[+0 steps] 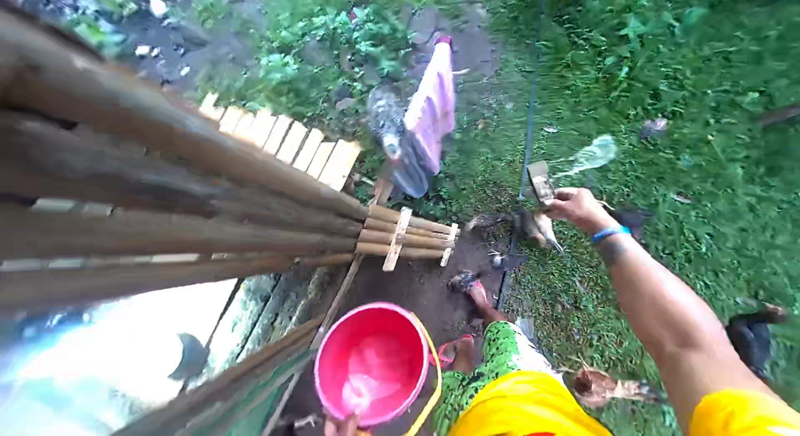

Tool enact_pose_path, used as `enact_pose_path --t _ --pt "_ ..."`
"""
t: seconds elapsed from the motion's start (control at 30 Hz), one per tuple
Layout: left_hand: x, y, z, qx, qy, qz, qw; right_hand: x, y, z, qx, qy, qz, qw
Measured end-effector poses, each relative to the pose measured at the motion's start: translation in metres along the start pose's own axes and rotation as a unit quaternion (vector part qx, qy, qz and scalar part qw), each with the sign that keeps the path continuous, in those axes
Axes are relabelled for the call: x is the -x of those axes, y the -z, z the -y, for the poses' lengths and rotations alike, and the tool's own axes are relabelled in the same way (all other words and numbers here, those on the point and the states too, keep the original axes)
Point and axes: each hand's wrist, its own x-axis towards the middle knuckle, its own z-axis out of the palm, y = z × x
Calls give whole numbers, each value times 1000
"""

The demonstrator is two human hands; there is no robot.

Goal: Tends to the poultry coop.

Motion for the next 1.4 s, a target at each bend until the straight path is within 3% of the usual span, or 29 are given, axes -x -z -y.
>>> enact_pose_path --t 0.07,0.13,0.27,0.47,0.6,0.87,1.4 --pt "0 -11 -5 8 0 -7 1000 14 -32 11 164 88 9 982" --pt "-4 -22 -9 35 -1 2 999 32 -71 25 242 180 45 952" --pt "-1 -25 -8 39 -4 34 999 61 -163 36 300 342 135 880" --pt "7 -27 -15 -24 -5 -29 999 70 -270 51 335 510 243 754" --pt "3 -24 -10 -66 -4 -100 993 80 -311 53 363 544 287 700" --pt "0 -9 -7 -175 29 -200 964 104 -361 48 405 547 351 643" --pt "6 15 -18 -268 58 -256 927 136 -411 52 404 562 395 604"
